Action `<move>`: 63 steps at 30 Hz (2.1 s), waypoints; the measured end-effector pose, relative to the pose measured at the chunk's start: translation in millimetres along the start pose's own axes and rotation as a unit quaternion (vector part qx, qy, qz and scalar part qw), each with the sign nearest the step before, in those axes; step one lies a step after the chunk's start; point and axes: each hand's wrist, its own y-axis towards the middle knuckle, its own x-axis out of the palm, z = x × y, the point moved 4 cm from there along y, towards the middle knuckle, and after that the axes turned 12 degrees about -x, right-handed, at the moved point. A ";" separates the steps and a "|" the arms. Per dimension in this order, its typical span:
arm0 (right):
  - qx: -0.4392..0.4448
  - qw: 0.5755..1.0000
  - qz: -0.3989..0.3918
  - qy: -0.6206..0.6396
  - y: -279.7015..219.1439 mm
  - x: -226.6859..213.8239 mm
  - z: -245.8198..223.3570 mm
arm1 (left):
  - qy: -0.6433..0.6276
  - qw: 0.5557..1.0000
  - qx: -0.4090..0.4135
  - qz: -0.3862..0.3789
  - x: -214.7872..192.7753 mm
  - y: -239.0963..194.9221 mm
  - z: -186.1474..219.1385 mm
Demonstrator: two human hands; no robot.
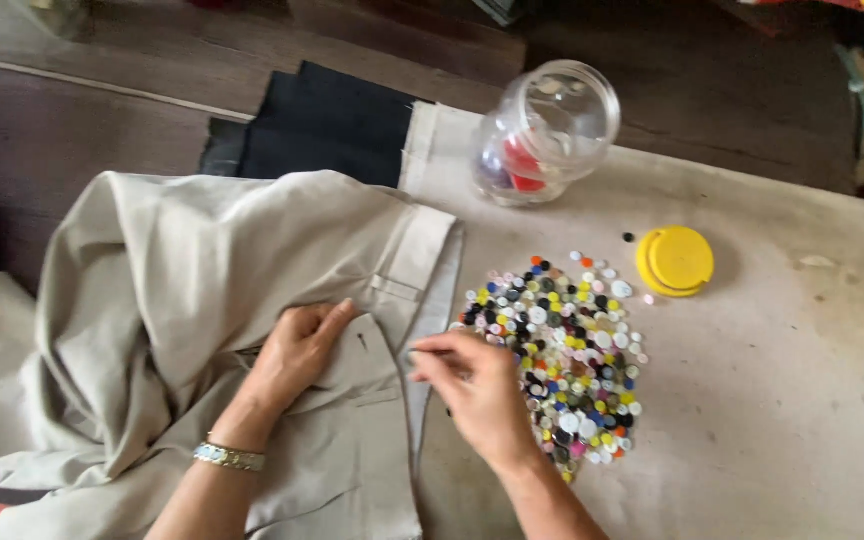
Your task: The person aligns a beige button on the waistband of light-colored trousers and secures it by hand. They then gather a pile of assorted buttons from the table and place them into a clear plastic container.
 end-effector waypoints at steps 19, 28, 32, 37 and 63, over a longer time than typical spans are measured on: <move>0.154 0.988 -0.013 0.019 24.5 48.6 30.2 | -0.123 0.989 -0.021 -0.077 -5.2 20.0 -18.9; 0.082 0.994 0.001 -0.068 20.9 49.8 34.4 | 0.000 0.999 0.009 -0.047 -4.1 -1.7 8.6; 0.056 0.997 0.004 -0.057 12.9 27.8 22.0 | 0.011 0.997 -0.050 -0.050 -3.6 -2.0 6.9; 0.012 0.995 0.044 -0.085 -10.5 -34.3 27.0 | -0.009 0.996 -0.078 -0.049 -3.0 -4.0 6.8; -0.102 0.897 0.050 -0.426 -2.8 -111.0 76.2 | 0.006 0.997 -0.077 -0.027 -2.9 -8.9 12.4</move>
